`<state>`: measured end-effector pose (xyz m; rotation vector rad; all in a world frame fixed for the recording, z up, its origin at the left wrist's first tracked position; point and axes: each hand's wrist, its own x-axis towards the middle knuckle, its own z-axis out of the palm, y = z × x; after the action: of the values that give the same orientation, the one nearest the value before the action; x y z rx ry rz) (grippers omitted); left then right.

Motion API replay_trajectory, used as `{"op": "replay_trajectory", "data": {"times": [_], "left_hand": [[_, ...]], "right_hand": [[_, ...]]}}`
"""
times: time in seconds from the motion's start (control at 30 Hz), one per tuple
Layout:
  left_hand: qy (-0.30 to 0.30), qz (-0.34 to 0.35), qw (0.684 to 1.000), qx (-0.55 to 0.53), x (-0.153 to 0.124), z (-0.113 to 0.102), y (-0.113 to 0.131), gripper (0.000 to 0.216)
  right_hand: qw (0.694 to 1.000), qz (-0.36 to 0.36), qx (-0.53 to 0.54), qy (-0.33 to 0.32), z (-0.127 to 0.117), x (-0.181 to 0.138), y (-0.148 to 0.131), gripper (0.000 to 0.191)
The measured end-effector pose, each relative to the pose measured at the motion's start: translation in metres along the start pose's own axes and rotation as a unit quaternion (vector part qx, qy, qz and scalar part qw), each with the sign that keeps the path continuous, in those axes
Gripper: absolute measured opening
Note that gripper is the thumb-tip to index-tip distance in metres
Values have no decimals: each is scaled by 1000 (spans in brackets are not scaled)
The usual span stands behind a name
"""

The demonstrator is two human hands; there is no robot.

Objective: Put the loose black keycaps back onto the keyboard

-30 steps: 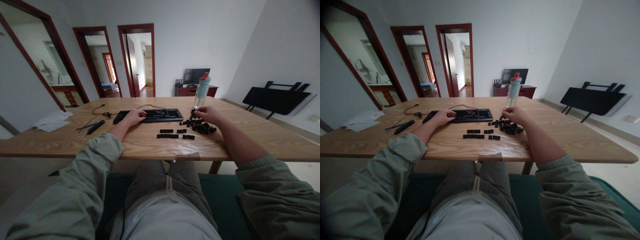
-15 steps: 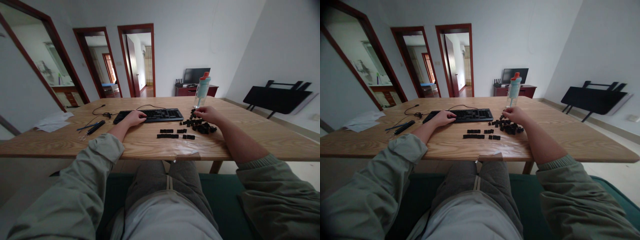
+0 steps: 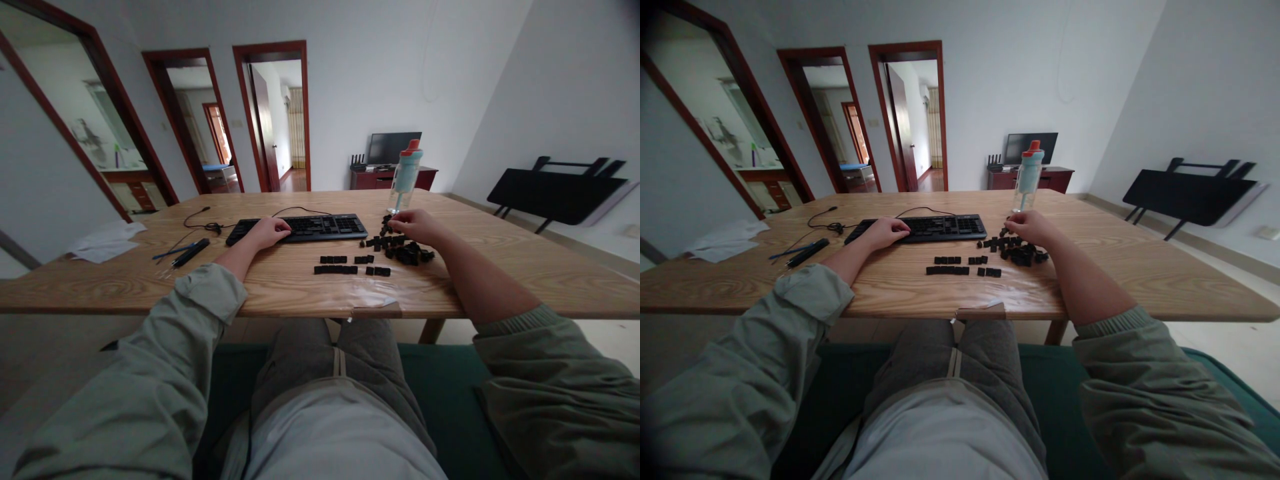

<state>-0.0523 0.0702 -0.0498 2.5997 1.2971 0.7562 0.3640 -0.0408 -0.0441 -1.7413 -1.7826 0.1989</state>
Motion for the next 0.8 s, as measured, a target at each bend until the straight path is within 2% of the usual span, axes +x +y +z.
{"op": "replay_trajectory", "data": {"times": [0.2, 0.8], "left_hand": [[-14, -4, 1000, -17, -2, 1, 7, 29], [-44, 41, 996, 71, 1, -2, 5, 31]], "right_hand": [[1000, 13, 1, -3, -1, -2, -4, 30], [1000, 18, 12, -4, -1, -3, -5, 29]]}}
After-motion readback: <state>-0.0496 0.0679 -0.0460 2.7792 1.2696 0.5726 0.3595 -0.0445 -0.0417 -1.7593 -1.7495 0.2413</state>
